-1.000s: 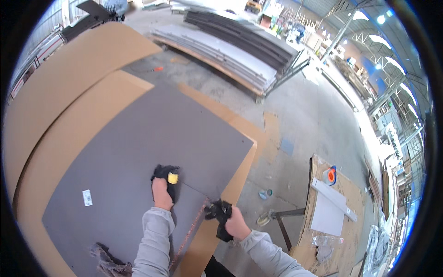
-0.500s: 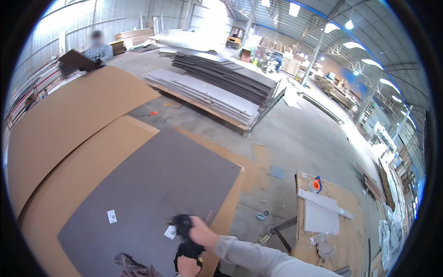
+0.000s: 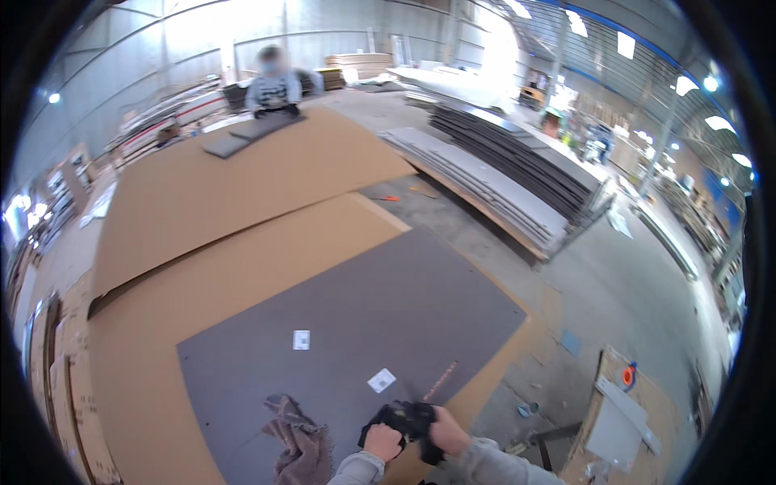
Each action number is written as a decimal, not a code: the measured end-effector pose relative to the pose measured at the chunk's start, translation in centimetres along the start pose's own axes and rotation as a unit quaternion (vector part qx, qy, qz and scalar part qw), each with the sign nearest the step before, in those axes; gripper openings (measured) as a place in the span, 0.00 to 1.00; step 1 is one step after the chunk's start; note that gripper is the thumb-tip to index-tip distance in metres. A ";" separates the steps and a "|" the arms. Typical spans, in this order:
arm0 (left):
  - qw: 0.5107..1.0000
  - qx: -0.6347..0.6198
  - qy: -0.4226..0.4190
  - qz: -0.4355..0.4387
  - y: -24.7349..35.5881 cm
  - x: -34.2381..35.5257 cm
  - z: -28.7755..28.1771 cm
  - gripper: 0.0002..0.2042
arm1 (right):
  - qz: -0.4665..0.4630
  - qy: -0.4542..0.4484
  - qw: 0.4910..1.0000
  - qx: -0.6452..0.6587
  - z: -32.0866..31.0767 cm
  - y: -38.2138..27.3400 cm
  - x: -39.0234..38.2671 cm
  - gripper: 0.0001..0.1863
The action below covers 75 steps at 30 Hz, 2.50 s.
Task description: The person removes a large cardboard sheet from a stack, places a gray sheet on a workbench, and uses a utility knife to trim the edges of the sheet. The person repeatedly wipes the sheet with a cloth while trimming.
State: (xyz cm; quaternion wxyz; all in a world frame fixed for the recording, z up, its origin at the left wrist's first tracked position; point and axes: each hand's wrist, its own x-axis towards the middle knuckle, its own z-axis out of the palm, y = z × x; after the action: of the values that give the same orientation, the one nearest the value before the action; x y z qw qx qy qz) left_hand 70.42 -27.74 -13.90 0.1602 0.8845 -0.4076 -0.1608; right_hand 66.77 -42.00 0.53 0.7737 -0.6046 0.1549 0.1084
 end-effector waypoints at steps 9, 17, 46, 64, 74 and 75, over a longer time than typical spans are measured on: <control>0.947 -0.273 0.169 0.000 -2.5 -1.7 -2.9 0.24 | 0.054 0.170 0.963 0.204 -4.2 4.4 -2.4 0.13; 0.955 -0.010 0.235 -0.178 0.3 -11.1 -6.0 0.27 | 0.015 0.183 0.966 0.183 -4.5 6.7 -1.7 0.10; 0.929 0.156 0.276 -0.189 -7.6 -6.7 -4.1 0.22 | -0.054 0.245 0.959 -0.131 -11.1 9.8 4.7 0.10; 0.930 0.138 0.285 -0.185 -7.4 -5.4 -4.9 0.19 | -0.137 0.160 0.915 -0.343 -13.9 14.1 4.3 0.13; 0.925 0.118 0.308 -0.190 -7.7 -5.6 -4.8 0.18 | -0.070 0.218 0.949 -0.217 -12.8 10.8 5.5 0.16; 0.925 0.126 0.302 -0.191 -7.9 -5.7 -4.8 0.18 | -0.031 0.228 0.942 -0.246 -13.1 9.7 6.3 0.18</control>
State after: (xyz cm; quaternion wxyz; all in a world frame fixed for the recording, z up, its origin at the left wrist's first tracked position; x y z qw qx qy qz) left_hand 74.16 -17.78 -11.98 0.1293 0.9651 -0.1800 0.1392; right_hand 67.77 -52.40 -13.50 0.5481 -0.7889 0.2770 -0.0217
